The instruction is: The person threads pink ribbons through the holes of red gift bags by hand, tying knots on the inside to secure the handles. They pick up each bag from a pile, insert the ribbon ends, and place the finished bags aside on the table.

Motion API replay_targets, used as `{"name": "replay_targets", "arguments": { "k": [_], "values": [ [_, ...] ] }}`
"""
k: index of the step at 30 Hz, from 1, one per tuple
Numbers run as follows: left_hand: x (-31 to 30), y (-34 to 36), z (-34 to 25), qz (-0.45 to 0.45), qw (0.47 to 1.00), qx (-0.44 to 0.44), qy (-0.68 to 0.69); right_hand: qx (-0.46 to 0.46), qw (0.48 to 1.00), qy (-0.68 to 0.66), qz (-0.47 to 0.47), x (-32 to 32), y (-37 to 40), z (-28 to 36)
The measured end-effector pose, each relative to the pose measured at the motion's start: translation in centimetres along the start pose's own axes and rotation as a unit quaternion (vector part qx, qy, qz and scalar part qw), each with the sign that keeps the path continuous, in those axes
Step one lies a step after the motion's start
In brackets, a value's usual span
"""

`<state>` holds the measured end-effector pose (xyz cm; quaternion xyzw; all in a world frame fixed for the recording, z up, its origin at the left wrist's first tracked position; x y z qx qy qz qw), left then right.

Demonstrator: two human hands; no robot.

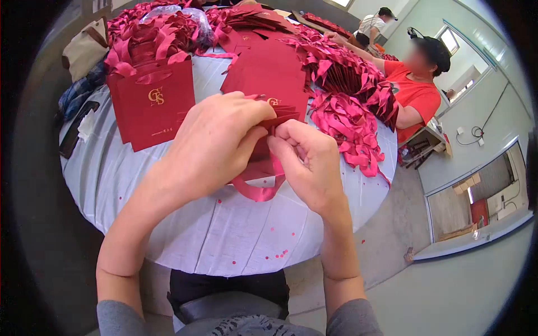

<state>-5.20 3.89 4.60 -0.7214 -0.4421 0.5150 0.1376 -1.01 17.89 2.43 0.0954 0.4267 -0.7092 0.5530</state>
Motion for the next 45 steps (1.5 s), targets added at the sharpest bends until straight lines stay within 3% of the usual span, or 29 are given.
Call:
{"name": "replay_targets", "arguments": {
  "k": [6,13,15,19,21,22,26,28,30,32,38,40,42,44,45],
  "values": [
    [0.8,0.1,-1.2,-0.012,0.996,0.048,-0.081,-0.066,0.993,0.101,-0.002,-0.6,0.1,0.9],
    [1.1,0.0,-1.5,0.007,0.995,0.048,-0.092,-0.003,1.000,-0.002,-0.003,-0.3,0.2,-0.2],
    [1.2,0.0,-1.4,0.008,0.995,0.050,-0.090,0.064,0.992,-0.105,0.025,0.1,0.1,-1.1],
    [1.4,0.0,-1.4,-0.031,0.992,0.078,-0.097,0.089,0.990,-0.096,0.046,0.0,0.2,-0.7],
    [1.4,0.0,-1.6,-0.028,0.990,0.083,-0.107,-0.066,0.991,0.114,-0.028,-0.4,0.3,0.9],
    [1.4,0.0,-1.7,-0.022,0.989,0.085,-0.118,-0.095,0.981,0.164,-0.043,-0.2,0.5,1.4],
    [1.2,0.0,-1.9,-0.020,0.989,0.084,-0.117,-0.107,0.974,0.190,-0.066,-0.4,0.5,1.6],
    [1.3,0.0,-1.7,0.019,0.991,0.063,-0.114,-0.003,1.000,-0.014,0.011,-0.3,0.2,-0.1],
    [1.3,0.0,-1.7,0.003,0.992,0.067,-0.112,-0.012,1.000,-0.011,-0.014,-0.5,0.2,0.0],
    [1.4,-0.1,-1.8,-0.014,0.991,0.072,-0.109,0.076,0.987,-0.136,0.037,-0.3,0.2,-0.6],
    [1.3,-0.1,-1.8,-0.036,0.990,0.073,-0.113,0.059,0.992,-0.109,0.011,0.3,0.2,-0.7],
    [1.3,0.0,-1.9,-0.052,0.990,0.073,-0.110,-0.095,0.991,0.076,-0.059,-0.2,0.4,0.8],
    [1.3,0.0,-1.8,-0.046,0.990,0.074,-0.111,-0.081,0.991,0.103,-0.035,-0.4,0.3,1.1],
    [1.2,-0.1,-1.9,-0.042,0.990,0.076,-0.112,-0.003,1.000,-0.023,0.016,-0.1,0.1,0.2],
    [1.3,0.0,-1.9,-0.035,0.990,0.075,-0.113,-0.003,1.000,-0.021,0.015,-0.1,0.1,-0.1]
  ]
}}
Point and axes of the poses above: each hand's wrist, its own y-axis away from the middle knuckle, its own x-axis out of the palm, z = x × y, the point moved 4 cm from there along -y, towards the middle knuckle, and after that the axes turned 3 degrees about y, right-handed, at the moved point
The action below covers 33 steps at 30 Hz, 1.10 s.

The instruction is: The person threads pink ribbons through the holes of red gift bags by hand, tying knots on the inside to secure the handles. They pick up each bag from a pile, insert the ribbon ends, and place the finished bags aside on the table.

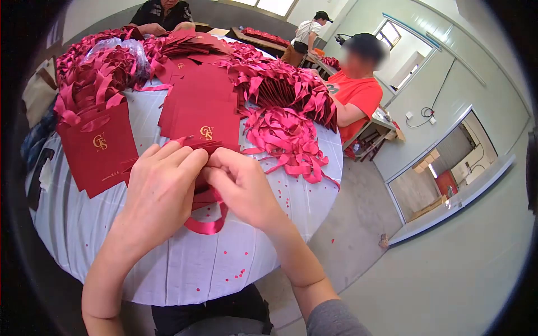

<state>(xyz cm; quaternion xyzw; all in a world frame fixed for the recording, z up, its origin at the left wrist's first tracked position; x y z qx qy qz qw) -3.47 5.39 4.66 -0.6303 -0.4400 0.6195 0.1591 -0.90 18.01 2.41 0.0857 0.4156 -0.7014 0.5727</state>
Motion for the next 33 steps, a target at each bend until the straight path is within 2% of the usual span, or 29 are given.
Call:
{"name": "replay_targets", "arguments": {
  "k": [2,3,4,5,6,10,13,15,16,20,23,25,26,28,31,33],
  "values": [
    [0.0,0.1,0.0,0.005,1.000,0.000,0.001,0.104,0.974,-0.201,0.030,0.6,0.1,-1.2],
    [0.1,0.1,0.1,0.001,1.000,-0.002,0.002,0.104,0.974,-0.200,0.029,1.0,0.2,-1.3],
    [0.1,0.0,0.1,-0.003,1.000,-0.005,0.003,0.025,0.996,-0.080,-0.021,1.0,0.2,-0.7],
    [0.1,0.0,0.0,-0.005,1.000,-0.004,0.004,-0.054,0.995,0.043,-0.069,0.7,0.3,-0.1],
    [0.1,0.1,0.0,-0.005,1.000,-0.008,0.003,-0.096,0.984,0.132,-0.073,0.6,0.3,0.6],
    [-0.1,0.1,-0.3,0.004,1.000,-0.002,-0.015,-0.075,0.991,0.108,-0.040,0.1,0.4,0.7],
    [-0.1,0.2,0.0,-0.002,0.999,-0.031,0.009,-0.056,0.995,0.042,-0.071,0.8,0.4,-0.3],
    [-0.2,0.2,0.0,0.004,0.999,-0.032,0.009,0.056,0.982,-0.175,-0.039,1.8,0.2,-2.0],
    [-0.2,0.1,-0.1,0.009,0.999,-0.032,0.010,0.058,0.982,-0.174,-0.040,1.9,0.4,-2.1],
    [-0.5,0.0,0.4,0.016,0.999,-0.025,0.036,0.036,0.992,-0.098,-0.074,1.8,0.3,-2.0],
    [-0.2,0.3,1.4,0.037,0.998,-0.026,0.046,-0.024,0.992,0.069,-0.105,-0.5,0.1,0.2],
    [-0.5,0.4,1.6,0.042,0.994,-0.058,0.086,-0.087,0.984,0.096,-0.124,-2.0,-0.7,1.0],
    [-0.3,0.5,1.9,0.050,0.993,-0.055,0.094,-0.079,0.988,0.077,-0.111,-2.3,-0.9,1.3],
    [-0.3,0.6,1.8,0.039,0.993,-0.057,0.100,-0.129,0.983,0.104,-0.081,-2.4,-1.7,0.4],
    [-0.4,0.7,1.8,0.024,0.993,-0.052,0.107,-0.126,0.988,0.092,-0.013,-2.6,-2.5,0.6],
    [-0.3,0.8,1.9,0.051,0.991,-0.075,0.103,-0.123,0.982,0.141,0.037,-3.1,-3.0,1.5]
  ]
}}
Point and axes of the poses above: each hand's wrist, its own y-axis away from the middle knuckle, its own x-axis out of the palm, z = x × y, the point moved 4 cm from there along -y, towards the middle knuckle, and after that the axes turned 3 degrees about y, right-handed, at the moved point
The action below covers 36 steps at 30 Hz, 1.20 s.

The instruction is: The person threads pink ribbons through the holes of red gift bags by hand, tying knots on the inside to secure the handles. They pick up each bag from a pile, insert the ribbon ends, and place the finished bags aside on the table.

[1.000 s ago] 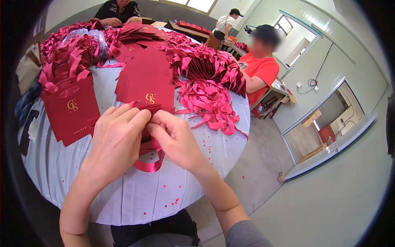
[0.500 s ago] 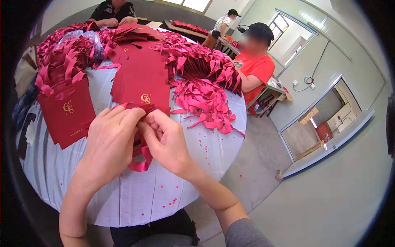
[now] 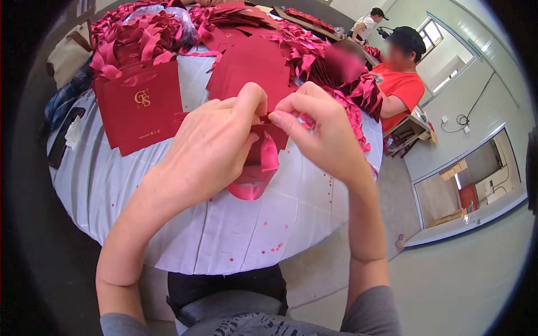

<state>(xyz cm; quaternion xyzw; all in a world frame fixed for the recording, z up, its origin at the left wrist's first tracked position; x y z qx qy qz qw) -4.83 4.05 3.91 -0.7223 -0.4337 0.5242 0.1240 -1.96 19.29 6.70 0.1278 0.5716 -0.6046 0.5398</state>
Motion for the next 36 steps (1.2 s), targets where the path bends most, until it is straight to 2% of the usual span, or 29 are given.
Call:
{"name": "replay_targets", "arguments": {
  "k": [3,4,6,7,10,13,16,20,23,27,30,32,36],
  "values": [
    [0.0,0.0,-0.2,0.014,1.000,0.009,0.000,0.001,0.994,0.031,0.107,-0.8,-1.6,0.4],
    [0.0,0.0,-0.3,0.018,1.000,0.010,0.001,0.044,0.982,0.003,0.186,-0.8,-2.0,0.3],
    [-0.1,0.1,-0.5,0.018,1.000,0.009,0.011,0.015,0.963,0.055,0.263,-0.7,-3.3,0.5],
    [-0.1,0.1,-0.6,0.023,1.000,0.011,0.013,0.009,0.960,0.031,0.278,-0.6,-3.7,0.6],
    [0.1,0.1,-0.8,0.044,0.999,0.000,0.009,0.045,0.909,0.050,0.411,0.0,-4.9,0.9],
    [-0.1,0.2,-1.0,0.025,1.000,0.007,0.016,0.056,0.891,0.070,0.444,0.5,-5.4,0.5],
    [-0.1,0.1,-1.3,0.034,0.999,0.025,0.030,0.108,0.894,0.022,0.434,0.7,-5.5,-0.2],
    [-0.3,0.0,-1.4,0.022,0.998,0.025,0.045,0.127,0.890,-0.070,0.432,1.5,-4.7,-1.5],
    [-0.3,0.0,-1.2,0.018,0.999,0.019,0.042,0.167,0.908,-0.207,0.324,2.2,-3.6,-2.5],
    [-0.1,0.0,-1.0,0.022,0.999,-0.001,0.043,0.181,0.913,-0.258,0.260,2.5,-2.5,-2.5],
    [-0.2,-0.1,-1.0,0.007,0.999,0.003,0.040,0.188,0.903,-0.337,0.189,3.0,-2.0,-3.1],
    [-0.4,0.0,-1.6,0.023,0.999,0.006,0.045,0.183,0.863,-0.444,0.155,3.1,-2.3,-3.5],
    [-0.2,-0.1,-1.7,0.031,0.998,-0.011,0.054,0.202,0.860,-0.459,0.096,2.1,-2.7,-4.3]
  ]
}}
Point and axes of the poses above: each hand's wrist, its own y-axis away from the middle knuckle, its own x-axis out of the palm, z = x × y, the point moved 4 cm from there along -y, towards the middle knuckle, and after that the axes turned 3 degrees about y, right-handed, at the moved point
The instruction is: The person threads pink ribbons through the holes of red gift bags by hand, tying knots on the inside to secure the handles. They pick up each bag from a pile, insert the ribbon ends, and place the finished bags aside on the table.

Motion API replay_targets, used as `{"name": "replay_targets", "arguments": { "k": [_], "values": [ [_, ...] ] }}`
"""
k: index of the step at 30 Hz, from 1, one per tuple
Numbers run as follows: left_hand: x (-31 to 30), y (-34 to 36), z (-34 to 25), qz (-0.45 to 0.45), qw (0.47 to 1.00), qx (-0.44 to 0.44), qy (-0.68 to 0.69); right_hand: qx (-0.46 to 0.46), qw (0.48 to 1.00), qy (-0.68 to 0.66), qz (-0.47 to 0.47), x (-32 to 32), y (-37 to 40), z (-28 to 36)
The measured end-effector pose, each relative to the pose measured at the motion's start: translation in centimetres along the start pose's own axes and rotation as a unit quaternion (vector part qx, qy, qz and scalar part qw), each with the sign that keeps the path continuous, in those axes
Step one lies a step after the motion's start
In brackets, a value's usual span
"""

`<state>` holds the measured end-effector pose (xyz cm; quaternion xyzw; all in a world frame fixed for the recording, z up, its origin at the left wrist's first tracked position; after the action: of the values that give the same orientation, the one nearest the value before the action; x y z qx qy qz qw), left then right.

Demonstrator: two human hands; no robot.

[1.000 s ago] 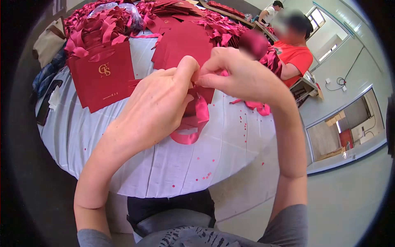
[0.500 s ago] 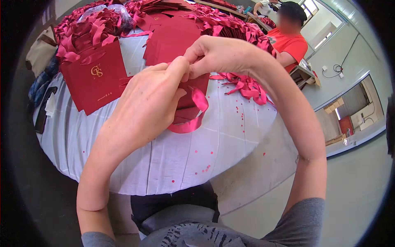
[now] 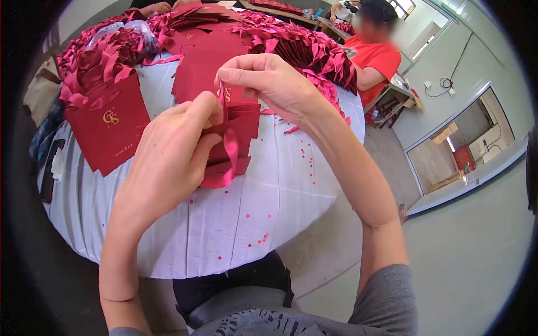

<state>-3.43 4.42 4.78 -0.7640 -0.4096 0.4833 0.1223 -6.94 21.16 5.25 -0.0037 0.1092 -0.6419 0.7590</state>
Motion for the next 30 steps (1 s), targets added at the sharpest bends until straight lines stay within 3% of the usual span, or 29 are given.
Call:
{"name": "replay_targets", "arguments": {
  "k": [5,8,10,13,17,23,28,30],
  "values": [
    [0.0,-0.1,-0.1,-0.009,1.000,0.010,-0.017,-0.045,0.994,-0.099,-0.008,-2.0,-1.3,-2.0],
    [-0.1,-0.2,0.0,0.002,1.000,-0.003,-0.026,-0.062,0.956,-0.272,0.093,-1.9,-1.4,-3.4],
    [-0.1,-0.1,0.1,0.000,1.000,-0.005,-0.019,-0.016,0.962,-0.250,0.110,-0.4,-0.3,-3.5],
    [-0.1,-0.2,0.0,-0.003,1.000,0.006,-0.024,-0.046,0.984,-0.068,0.159,1.3,1.3,-3.2],
    [0.0,-0.2,0.0,-0.009,1.000,0.001,-0.023,-0.052,0.983,-0.127,0.123,1.2,1.4,-2.6],
    [-0.1,-0.2,-0.1,0.010,0.999,0.013,-0.029,-0.085,0.991,-0.099,0.038,0.9,1.1,-2.4],
    [0.4,-0.1,-0.8,0.023,0.991,0.041,-0.128,-0.135,0.987,-0.071,-0.047,1.4,1.1,-1.9],
    [0.7,-0.1,-0.8,0.027,0.989,0.040,-0.143,-0.121,0.981,-0.122,-0.092,0.6,0.9,-1.8]
  ]
}}
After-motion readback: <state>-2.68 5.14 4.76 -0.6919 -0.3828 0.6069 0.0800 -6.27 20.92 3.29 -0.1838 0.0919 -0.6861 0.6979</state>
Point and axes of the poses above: each hand's wrist, its own y-axis away from the middle knuckle, its own x-axis out of the palm, z = x × y, the point moved 4 cm from there along -y, towards the middle knuckle, and after that the axes turned 3 degrees about y, right-handed, at the moved point
